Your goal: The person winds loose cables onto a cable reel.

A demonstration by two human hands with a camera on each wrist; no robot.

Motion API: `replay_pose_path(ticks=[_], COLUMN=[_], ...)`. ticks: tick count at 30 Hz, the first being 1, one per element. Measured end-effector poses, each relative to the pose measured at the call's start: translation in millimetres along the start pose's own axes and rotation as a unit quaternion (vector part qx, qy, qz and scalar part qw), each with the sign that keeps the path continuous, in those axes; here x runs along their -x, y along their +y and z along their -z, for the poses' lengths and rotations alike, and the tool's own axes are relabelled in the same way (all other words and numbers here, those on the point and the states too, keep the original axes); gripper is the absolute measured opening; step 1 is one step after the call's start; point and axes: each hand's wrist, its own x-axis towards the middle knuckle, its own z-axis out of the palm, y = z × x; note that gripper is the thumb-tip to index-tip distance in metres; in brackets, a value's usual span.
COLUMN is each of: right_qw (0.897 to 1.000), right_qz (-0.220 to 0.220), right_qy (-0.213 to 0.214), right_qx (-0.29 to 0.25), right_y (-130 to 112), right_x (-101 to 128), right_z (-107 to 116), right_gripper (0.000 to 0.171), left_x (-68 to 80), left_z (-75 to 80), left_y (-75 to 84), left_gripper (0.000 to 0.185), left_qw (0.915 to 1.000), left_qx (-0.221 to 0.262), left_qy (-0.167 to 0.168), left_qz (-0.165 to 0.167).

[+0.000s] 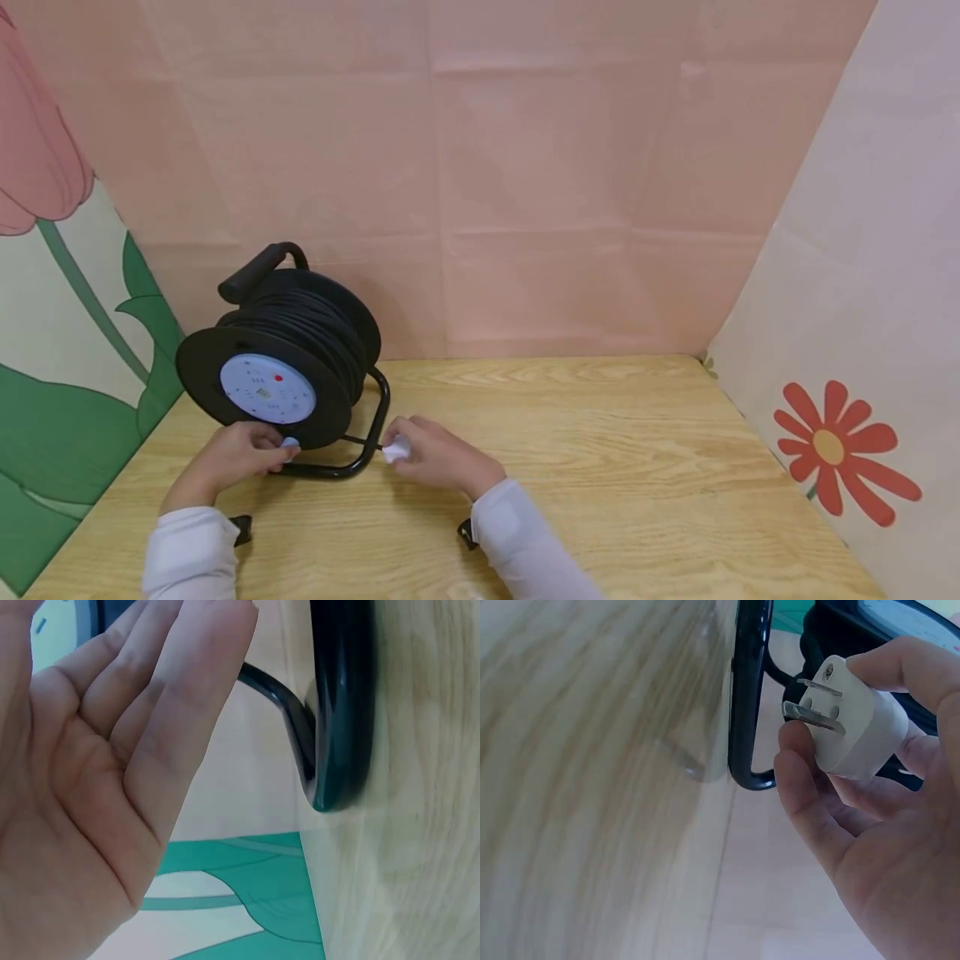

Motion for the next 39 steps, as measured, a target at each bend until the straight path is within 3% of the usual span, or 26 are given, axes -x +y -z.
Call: replay_pose_path(ticks=[11,29,39], right_qw=[1.000,0.999,0.998], right_qz=[-0.024,-0.038,-0.046], right_qy=[0.007,0.020,-0.033], right_qx=[-0.015,0.031,-0.036], right_y=[0,-3,5], right_x=[-10,-15,-11], right_z=[-12,-16,-13], right_gripper=[0.022,0.034,0.050], left_x=[3.6,7.7,12.8], left_z=[7.9,14.7,20.3], left_y=[-9.5,-18.7,-20.0], left_gripper=[0.034,0.033,0.037], left_qw=[0.9966,0.9953,0.9948], left_qx=[-0.059,-0.054,-0.041], left_qy=[0.056,0.080,0.090], left_qz=[-0.013,-0.007,0.023])
